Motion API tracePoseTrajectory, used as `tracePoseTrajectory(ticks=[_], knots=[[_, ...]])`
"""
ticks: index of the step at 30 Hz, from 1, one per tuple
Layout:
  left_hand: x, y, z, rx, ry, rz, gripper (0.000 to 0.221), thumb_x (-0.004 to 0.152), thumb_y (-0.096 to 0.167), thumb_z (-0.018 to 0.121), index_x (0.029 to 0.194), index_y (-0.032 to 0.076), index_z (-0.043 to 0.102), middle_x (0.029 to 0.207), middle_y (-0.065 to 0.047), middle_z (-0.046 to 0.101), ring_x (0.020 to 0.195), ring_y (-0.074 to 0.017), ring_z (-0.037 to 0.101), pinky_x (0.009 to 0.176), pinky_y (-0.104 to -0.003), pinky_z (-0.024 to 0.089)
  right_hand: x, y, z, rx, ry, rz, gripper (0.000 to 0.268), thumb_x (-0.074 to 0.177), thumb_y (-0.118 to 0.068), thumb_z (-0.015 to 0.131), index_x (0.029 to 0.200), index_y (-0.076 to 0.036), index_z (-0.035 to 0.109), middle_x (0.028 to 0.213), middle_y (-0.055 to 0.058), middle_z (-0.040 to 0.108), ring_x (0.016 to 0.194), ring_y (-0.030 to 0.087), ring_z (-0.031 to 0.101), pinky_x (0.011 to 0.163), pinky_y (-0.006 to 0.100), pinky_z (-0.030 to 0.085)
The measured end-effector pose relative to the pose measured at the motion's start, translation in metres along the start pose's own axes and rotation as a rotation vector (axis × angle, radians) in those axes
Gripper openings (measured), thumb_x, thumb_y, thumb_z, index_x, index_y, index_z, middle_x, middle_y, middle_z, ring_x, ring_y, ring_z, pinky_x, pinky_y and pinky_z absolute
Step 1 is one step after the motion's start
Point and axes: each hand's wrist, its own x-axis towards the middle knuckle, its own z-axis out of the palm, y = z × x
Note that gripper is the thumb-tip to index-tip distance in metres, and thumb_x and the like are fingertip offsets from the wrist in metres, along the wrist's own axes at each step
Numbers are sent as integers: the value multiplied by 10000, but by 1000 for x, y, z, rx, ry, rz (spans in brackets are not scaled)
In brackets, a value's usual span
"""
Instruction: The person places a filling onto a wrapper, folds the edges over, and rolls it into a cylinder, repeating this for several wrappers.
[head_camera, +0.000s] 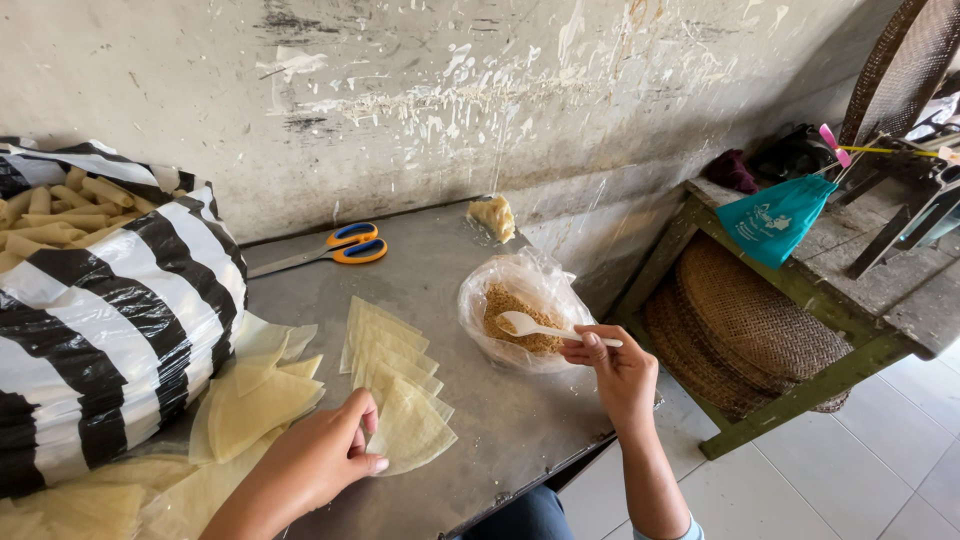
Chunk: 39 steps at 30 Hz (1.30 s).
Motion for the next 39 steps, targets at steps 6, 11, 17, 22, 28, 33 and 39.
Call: tracePoseTrajectory(ticks=[6, 11, 17, 22, 28, 33, 39], knots=[[-2, -1, -2, -76, 30, 82, 394, 820, 262, 799, 1012, 128, 482, 824, -40, 700, 786, -227, 680, 725, -372, 521, 4, -8, -5, 33, 77, -11, 266, 1051, -146, 547, 1082, 87, 673, 889, 200, 767, 838, 276, 794, 747, 381, 687], [-7, -1, -5, -95, 65, 124, 385, 823, 227, 777, 1029, 119, 470, 832, -54, 706, 797, -235, 687, 727, -378, 525, -11, -20, -1, 156, 81, -2, 284, 1089, -160, 522, 1105, 91, 652, 906, 215, 750, 835, 284, 784, 767, 389, 666], [-12, 0, -9, -90, 43, 89, 379, 846, 226, 764, 1044, 113, 461, 848, -63, 718, 818, -244, 701, 742, -381, 522, -34, -30, 24, 227, -86, 198, 322, 1053, -172, 506, 1055, 97, 683, 852, 250, 759, 753, 295, 793, 686, 419, 691], [-10, -5, -5, -93, 67, 136, 426, 800, 188, 801, 1041, 109, 459, 863, -71, 709, 832, -259, 700, 743, -394, 526, -51, -35, 51, 235, -339, 320, 318, 1025, -163, 516, 1111, 97, 676, 912, 252, 779, 813, 291, 802, 731, 414, 662], [-5, -9, 3, -50, 112, 202, 430, 795, 157, 809, 1031, 89, 457, 852, -84, 711, 833, -288, 712, 739, -412, 538, -63, -40, 58, 203, -435, 255, 323, 1018, -152, 518, 1163, 96, 665, 962, 231, 795, 917, 298, 806, 810, 396, 677], [-7, -7, 5, 15, 146, 200, 430, 799, 149, 810, 1048, 91, 465, 836, -94, 723, 850, -308, 716, 756, -425, 526, -75, -37, 47, 159, -477, -26, 274, 1015, -119, 556, 1150, 77, 693, 1047, 218, 781, 979, 313, 804, 841, 404, 632], [-9, -5, 6, 50, 153, 226, 436, 818, 134, 801, 1071, 60, 454, 845, -106, 700, 859, -315, 712, 764, -429, 536, -91, -24, 36, -2, -491, -387, 225, 1012, -131, 585, 1128, -17, 741, 1064, 162, 799, 991, 258, 813, 842, 352, 650]])
